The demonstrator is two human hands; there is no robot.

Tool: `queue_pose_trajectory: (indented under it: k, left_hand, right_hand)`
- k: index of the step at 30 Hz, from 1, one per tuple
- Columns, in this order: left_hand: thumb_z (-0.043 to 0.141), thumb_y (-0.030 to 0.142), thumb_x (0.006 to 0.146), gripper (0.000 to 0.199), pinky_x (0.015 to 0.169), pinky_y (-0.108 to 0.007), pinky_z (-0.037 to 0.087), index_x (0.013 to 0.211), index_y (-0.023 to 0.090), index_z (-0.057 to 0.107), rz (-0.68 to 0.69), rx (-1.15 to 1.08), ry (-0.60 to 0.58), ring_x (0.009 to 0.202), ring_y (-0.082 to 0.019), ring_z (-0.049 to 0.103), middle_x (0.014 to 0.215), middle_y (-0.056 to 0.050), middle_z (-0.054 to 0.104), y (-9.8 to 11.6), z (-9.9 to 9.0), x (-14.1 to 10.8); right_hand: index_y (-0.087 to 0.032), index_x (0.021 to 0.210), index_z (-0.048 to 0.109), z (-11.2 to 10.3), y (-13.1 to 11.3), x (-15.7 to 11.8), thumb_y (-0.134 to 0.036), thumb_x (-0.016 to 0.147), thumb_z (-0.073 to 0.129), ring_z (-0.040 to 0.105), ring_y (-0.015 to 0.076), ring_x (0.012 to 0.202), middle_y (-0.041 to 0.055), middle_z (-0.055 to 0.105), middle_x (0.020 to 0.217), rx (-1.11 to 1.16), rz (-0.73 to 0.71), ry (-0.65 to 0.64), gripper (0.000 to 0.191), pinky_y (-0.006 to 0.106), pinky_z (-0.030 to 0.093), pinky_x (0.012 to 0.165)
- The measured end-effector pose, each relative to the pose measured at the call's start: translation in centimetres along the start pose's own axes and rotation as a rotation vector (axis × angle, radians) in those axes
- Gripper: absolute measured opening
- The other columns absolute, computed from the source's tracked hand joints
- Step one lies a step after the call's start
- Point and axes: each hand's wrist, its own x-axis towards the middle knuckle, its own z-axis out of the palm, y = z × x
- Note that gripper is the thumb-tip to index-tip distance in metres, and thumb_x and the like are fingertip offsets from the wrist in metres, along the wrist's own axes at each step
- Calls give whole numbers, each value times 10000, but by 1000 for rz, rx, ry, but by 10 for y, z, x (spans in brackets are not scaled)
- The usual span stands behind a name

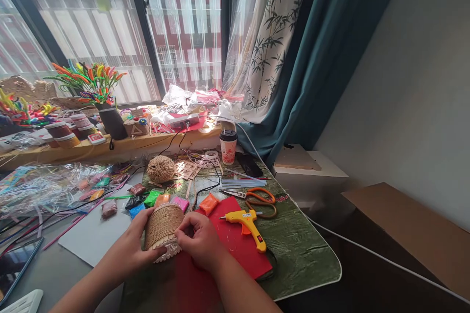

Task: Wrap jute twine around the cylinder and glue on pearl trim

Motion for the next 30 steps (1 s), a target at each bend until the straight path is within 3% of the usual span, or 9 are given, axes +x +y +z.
queue_pose_trajectory:
  k: [6, 9, 12, 15, 18, 24, 30]
  left_hand:
    - [749, 556, 821, 913, 1183, -617, 480, 1561, 186, 363, -46, -37, 19, 1453, -434, 547, 1569, -218, 545, -30, 12, -19]
    - [821, 523, 788, 1105, 1245, -665, 378, 1672, 223, 229, 32, 20, 19, 1582, -463, 356, 1701, -227, 377, -20, 4, -17]
    - [838, 551, 811, 1222, 1256, -660, 365, 1728, 281, 77, 133, 46, 3, 1600, -444, 328, 1745, -208, 315, 2, -2, -8]
    - [788, 578, 867, 1039, 1269, -639, 353, 1708, 280, 255, 153, 106, -18, 1598, -430, 338, 1723, -189, 378, 13, 2, 5]
    - [751, 587, 893, 901, 1266, -628, 364, 1656, 263, 399, 135, 140, 9, 1574, -425, 384, 1690, -178, 438, 10, 11, 13]
    - [700, 550, 951, 837, 1267, -610, 375, 1666, 274, 365, 148, 60, 72, 1572, -403, 385, 1668, -168, 449, -5, 12, 3]
    - [673, 578, 957, 805, 1259, -612, 387, 1634, 283, 353, 107, -190, 157, 1560, -399, 402, 1660, -168, 400, -8, 17, -13]
  right_hand:
    - [-213, 711, 592, 3, 2, 2, -368, 793, 792, 481, 146, 665, -34, 543, 704, 61, 31, -31, 266, 273, 374, 616]
    - [-213, 722, 590, 5, 3, 1, -390, 802, 800, 468, 144, 663, -35, 541, 706, 73, 40, -46, 286, 275, 366, 617]
    - [-213, 731, 591, 4, 5, 0, -384, 810, 795, 454, 143, 656, -37, 535, 703, 67, 46, -56, 279, 278, 357, 620]
    - [-212, 741, 596, 2, 5, 0, -369, 813, 792, 462, 147, 664, -33, 541, 713, 54, 42, -61, 261, 279, 359, 626]
    - [-215, 754, 601, 0, 4, 1, -356, 834, 777, 487, 155, 690, -26, 559, 737, 20, 24, -48, 239, 282, 383, 646]
    - [-222, 744, 588, 1, 6, 2, -363, 820, 787, 473, 150, 672, -30, 556, 727, -5, 32, -37, 256, 270, 374, 610]
    - [-213, 736, 600, 3, 2, 1, -411, 807, 819, 505, 151, 674, -25, 575, 717, 39, 42, -52, 303, 268, 394, 610]
